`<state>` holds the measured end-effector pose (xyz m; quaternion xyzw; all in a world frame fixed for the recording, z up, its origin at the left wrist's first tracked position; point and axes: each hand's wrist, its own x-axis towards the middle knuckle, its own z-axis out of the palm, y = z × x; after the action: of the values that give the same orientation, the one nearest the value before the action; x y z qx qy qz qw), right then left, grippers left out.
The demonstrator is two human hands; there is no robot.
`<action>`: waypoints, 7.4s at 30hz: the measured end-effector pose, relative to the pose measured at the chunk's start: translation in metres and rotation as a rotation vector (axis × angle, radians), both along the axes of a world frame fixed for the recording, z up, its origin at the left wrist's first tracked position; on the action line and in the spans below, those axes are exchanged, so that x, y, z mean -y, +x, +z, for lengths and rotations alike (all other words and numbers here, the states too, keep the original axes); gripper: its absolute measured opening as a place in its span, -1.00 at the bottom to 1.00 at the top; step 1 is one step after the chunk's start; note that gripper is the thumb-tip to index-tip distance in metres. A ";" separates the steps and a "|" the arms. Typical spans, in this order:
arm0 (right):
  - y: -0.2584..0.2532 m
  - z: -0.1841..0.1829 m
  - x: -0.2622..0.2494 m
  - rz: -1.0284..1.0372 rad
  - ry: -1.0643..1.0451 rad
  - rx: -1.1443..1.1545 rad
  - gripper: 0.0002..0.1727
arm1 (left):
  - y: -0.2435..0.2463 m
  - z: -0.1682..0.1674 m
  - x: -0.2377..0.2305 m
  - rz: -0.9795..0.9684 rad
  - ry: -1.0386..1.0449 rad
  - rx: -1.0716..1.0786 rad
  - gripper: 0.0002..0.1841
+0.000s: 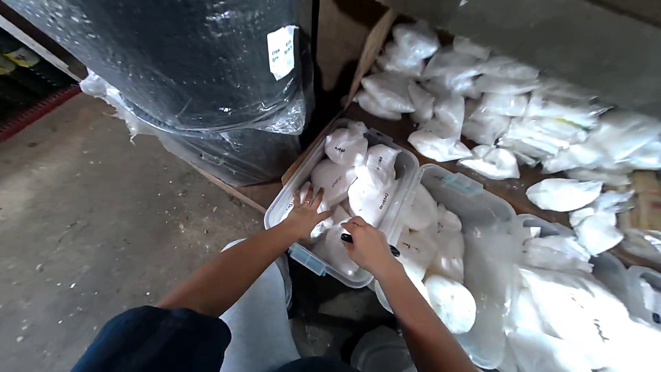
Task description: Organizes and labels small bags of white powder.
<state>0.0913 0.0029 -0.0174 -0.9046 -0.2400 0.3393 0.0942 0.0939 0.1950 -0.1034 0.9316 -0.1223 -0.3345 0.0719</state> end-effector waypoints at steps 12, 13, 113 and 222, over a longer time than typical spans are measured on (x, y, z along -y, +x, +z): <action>0.005 -0.025 -0.033 0.023 -0.187 -0.040 -0.45 | 0.000 0.043 -0.023 0.176 -0.304 0.078 -0.02; 0.002 -0.017 -0.023 0.001 -0.158 -0.032 -0.44 | -0.002 0.051 -0.031 0.195 -0.342 0.082 -0.09; -0.018 0.026 0.034 -0.049 -0.055 -0.050 -0.54 | 0.021 0.036 0.033 -0.161 0.043 -0.119 -0.71; -0.056 -0.077 0.133 -0.273 1.148 0.583 -0.85 | 0.028 0.028 0.046 0.338 -0.009 -0.124 -0.32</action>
<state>0.0348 -0.1300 -0.0942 -0.7879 -0.2814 -0.1165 0.5351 0.1221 0.1487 -0.0753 0.9162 0.0391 -0.3740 0.1388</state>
